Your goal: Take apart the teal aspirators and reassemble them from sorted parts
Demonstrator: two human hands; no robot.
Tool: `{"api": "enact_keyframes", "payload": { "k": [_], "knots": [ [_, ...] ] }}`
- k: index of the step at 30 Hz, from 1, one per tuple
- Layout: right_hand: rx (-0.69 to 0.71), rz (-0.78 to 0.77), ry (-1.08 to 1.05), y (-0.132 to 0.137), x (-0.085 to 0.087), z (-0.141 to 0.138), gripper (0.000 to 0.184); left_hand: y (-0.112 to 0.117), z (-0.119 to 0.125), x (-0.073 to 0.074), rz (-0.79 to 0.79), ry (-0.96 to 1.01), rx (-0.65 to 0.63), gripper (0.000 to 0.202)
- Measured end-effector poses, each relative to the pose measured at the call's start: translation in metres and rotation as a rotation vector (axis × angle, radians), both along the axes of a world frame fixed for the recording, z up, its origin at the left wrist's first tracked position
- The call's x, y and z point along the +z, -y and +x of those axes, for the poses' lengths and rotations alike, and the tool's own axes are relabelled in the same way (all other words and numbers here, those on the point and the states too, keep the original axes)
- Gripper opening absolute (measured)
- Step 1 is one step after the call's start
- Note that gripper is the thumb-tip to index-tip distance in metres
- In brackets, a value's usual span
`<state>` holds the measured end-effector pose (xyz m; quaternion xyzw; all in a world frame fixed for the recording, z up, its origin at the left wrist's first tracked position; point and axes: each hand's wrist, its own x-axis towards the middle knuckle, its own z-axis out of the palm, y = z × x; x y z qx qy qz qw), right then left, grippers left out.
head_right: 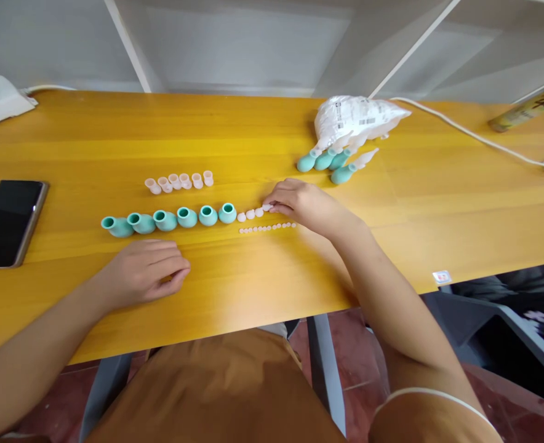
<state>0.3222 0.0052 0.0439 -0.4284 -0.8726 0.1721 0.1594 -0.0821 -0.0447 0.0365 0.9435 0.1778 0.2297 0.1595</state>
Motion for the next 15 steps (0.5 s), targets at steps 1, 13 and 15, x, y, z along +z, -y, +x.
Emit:
{"api": "enact_keyframes", "payload": {
  "k": [1,13,15],
  "knots": [
    [-0.005,-0.003,0.009,0.0001,0.0002,0.0000,0.022,0.0001,0.0001,0.0001,-0.002,0.006,0.000,0.015],
    [0.065,0.023,0.071,-0.0026,0.0014,-0.0024,0.017,-0.0001,0.0010,0.0027,0.067,-0.041,0.012,0.020],
    [0.057,0.016,0.094,0.0004,0.0017,-0.0018,0.017,-0.0003,0.0012,0.0027,0.061,-0.033,0.003,0.019]
  ]
}}
